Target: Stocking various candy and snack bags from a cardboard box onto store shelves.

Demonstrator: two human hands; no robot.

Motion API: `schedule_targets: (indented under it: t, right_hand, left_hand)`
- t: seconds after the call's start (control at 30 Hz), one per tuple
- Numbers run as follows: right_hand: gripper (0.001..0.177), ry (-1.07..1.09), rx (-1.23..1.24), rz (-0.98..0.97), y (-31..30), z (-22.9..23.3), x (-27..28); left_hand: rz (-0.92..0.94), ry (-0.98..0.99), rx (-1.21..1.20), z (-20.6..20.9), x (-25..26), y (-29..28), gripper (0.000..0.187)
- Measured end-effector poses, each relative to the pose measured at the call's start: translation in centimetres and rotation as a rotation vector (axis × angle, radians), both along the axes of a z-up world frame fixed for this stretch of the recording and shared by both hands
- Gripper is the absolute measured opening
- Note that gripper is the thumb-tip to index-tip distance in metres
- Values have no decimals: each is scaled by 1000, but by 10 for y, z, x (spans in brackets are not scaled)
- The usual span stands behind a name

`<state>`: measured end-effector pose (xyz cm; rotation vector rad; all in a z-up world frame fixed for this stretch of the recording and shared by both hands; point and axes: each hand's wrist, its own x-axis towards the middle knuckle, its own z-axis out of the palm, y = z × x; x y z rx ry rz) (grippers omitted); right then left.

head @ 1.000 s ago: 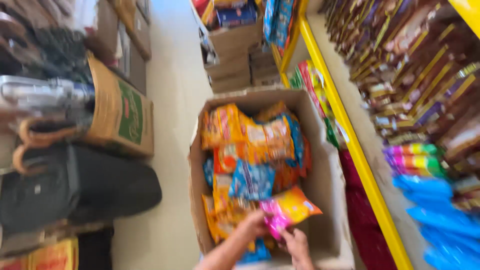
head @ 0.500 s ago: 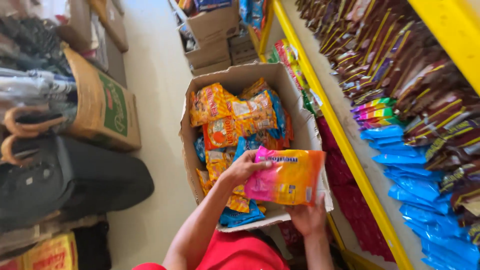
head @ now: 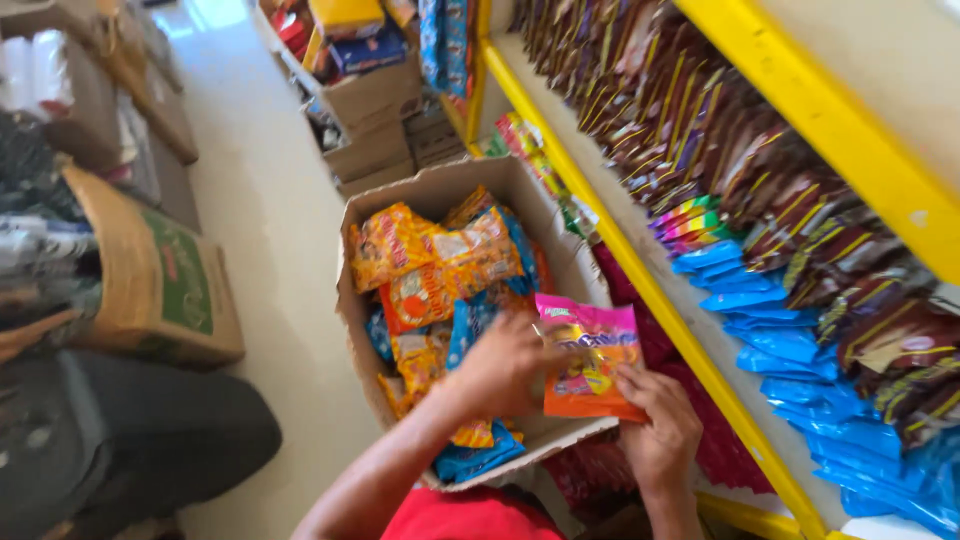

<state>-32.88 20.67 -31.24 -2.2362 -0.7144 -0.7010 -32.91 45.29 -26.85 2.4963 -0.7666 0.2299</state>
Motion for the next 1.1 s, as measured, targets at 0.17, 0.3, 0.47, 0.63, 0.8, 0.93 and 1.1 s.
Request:
schedule_targets:
  t: [0.17,0.3,0.47,0.63,0.8,0.93,1.1]
  right_hand:
    - [35,-39,45,-38,-1,17,-18]
    - [43,165,104,-20,-21,33,-23]
    - [48,175,144,-57,-58,47,-11]
    - [47,-64,112,-177,-82,120,-2]
    - [35,-604,-69,-260,-94,230,1]
    - [30,-792,-152,-266,-126,306,11]
    - [41,-1000,-319,-258,-181,378,30]
  left_hand:
    - [-72,-141,-275,-37,-10,-16,62]
    - [-96,17,-372,-26,-1,-21,75]
    - [-205,-112,-435,3,21,-46,66]
    - [-224,-316,-414,98,36,-68,56]
    - [-128,-652,-412,179,44,-100,58]
    - [-180,-808,-535,238,73,-144,57]
    - [-284,-1009,-745,291,126,-208,49]
